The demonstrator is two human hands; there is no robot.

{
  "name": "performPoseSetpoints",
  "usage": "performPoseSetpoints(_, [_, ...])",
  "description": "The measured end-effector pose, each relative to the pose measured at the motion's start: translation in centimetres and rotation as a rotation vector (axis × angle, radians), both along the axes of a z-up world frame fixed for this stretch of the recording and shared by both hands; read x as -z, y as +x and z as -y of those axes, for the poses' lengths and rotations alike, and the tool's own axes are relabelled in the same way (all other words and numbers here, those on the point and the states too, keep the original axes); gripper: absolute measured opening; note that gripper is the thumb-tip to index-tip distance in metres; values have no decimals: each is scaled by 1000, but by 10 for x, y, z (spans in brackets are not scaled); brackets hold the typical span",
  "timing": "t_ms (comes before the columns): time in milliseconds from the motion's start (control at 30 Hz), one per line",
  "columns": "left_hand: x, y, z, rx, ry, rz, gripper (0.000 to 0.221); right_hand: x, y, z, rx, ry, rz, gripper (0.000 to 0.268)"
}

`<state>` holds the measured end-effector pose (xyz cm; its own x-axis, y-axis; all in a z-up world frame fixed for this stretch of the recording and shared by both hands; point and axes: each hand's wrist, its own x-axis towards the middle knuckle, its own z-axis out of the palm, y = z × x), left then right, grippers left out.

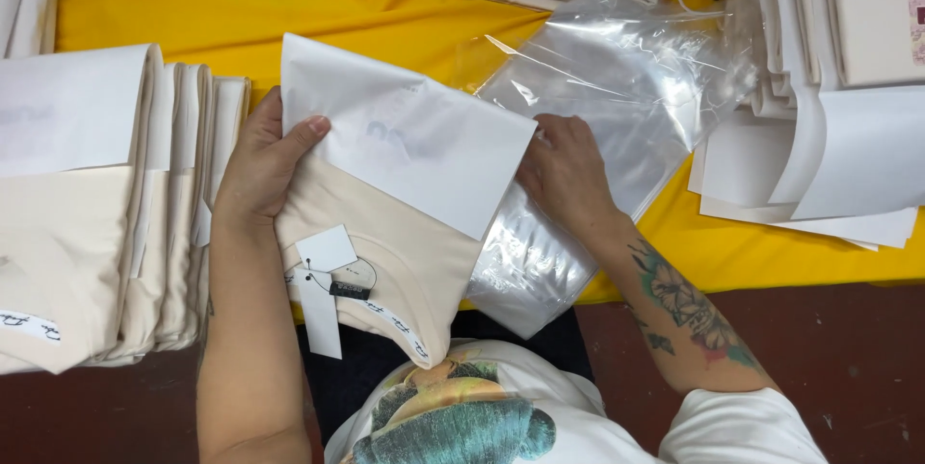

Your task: The person is bagging folded t-shirts into clear plastic bags at a packaging station.

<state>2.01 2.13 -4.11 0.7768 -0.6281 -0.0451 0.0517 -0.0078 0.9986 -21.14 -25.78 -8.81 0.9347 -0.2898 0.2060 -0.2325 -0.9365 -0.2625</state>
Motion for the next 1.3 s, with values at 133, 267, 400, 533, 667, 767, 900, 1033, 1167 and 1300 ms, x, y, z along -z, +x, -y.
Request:
performPoseSetpoints(133, [-4, -2, -4, -24, -27, -9, 27, 5, 0, 10, 47, 129, 56, 7])
performPoseSetpoints(267, [-8, -4, 2, -6, 3, -36, 24, -20, -14, 18, 184, 724, 256, 8])
performPoseSetpoints(400, [-4, -4, 13, 35, 27, -48, 23, -35, -26, 28, 236, 1483, 400, 6])
performPoseSetpoints(533, [-1, -6, 23, 77, 102, -17, 23, -25, -32, 39, 135, 1695, 398, 19])
performPoseSetpoints(667, [0, -7, 30, 138, 244, 95, 24, -46, -27, 33, 83, 1647, 180, 81])
performPoseSetpoints(767, [3, 2, 36, 177, 307, 185, 26, -45, -12, 57, 109, 1489, 33, 133])
performPoseSetpoints(900, [-25, -9, 43, 217, 342, 252, 28, -145, 15, 32, 237, 1187, -244, 81])
performPoseSetpoints(1033, [-21, -5, 49, 270, 354, 306, 31, -146, 23, 36, 141, 594, -285, 52])
performPoseSetpoints(1167, [-29, -14, 53, 280, 359, 249, 34, -133, 43, 43, 110, 192, -355, 16])
performPoseSetpoints(1300, [-44, -16, 43, 324, 360, -13, 39, -164, 64, 74, 45, -188, 337, 17])
